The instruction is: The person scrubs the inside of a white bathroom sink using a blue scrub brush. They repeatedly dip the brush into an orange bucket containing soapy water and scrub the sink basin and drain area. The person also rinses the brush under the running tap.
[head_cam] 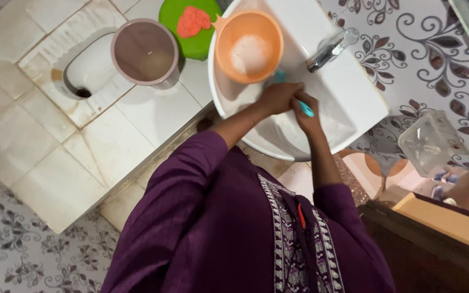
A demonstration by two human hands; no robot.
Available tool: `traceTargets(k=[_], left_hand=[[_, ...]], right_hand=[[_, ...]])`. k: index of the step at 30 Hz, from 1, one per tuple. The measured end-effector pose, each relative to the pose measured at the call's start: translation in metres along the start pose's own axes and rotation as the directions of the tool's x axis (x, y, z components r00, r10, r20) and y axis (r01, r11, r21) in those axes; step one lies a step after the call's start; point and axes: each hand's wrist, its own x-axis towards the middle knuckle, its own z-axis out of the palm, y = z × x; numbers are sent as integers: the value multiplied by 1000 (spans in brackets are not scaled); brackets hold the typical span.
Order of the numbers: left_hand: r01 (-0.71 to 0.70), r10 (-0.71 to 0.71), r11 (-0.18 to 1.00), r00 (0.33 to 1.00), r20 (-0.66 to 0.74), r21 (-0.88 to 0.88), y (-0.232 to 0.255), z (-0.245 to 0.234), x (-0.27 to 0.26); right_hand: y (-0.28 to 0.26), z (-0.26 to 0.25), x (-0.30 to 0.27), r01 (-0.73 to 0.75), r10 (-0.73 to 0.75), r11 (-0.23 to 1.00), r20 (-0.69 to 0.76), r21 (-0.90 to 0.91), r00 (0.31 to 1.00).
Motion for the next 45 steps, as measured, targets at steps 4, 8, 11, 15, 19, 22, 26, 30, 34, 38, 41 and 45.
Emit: traceTargets(k=[4,8,11,15,19,22,26,30,34,38,41,45], left_hand=[[151,-154,988,984,90,34,-12,3,-8],[97,-100,995,970,220,24,37,5,-23],[141,-124,990,867,482,2,90,-11,-16],[53,9,986,930,368,-157,107,-20,7],[5,-3,1000,998,70,-28,57,-9,26],[129,-123,991,984,127,-36,18,6,8],[-5,8,1000,987,158,-22,44,12,-14],[121,-89,992,869,486,-35,96,1,-2],[-42,91,963,981,173,-265,86,10,18],[38,-38,999,999,15,-14,37,30,20],[125,-132,990,984,123,63,39,33,12],[111,-97,994,939,331,-23,112,31,-1]], right_hand=[[7,17,1,-64,63,998,37,27,997],[-19,-8,-36,-196,198,980,48,-37,979],[-72,-47,-54,-474,460,851,115,224,880],[-93,-71,-48,-459,494,826,-27,328,869],[-36,-40,-13,-140,139,990,-146,3,979],[-12,-13,-4,-100,99,995,-40,-12,994],[-8,-24,-43,-256,256,967,27,-5,966],[-63,-80,-52,-527,502,840,183,127,845],[-80,-88,-28,-484,485,873,-1,60,874],[-32,-57,-17,-178,178,984,-10,-9,984],[-24,-55,-34,-151,153,988,61,-42,986],[-61,-99,-68,-472,483,873,82,-118,872]])
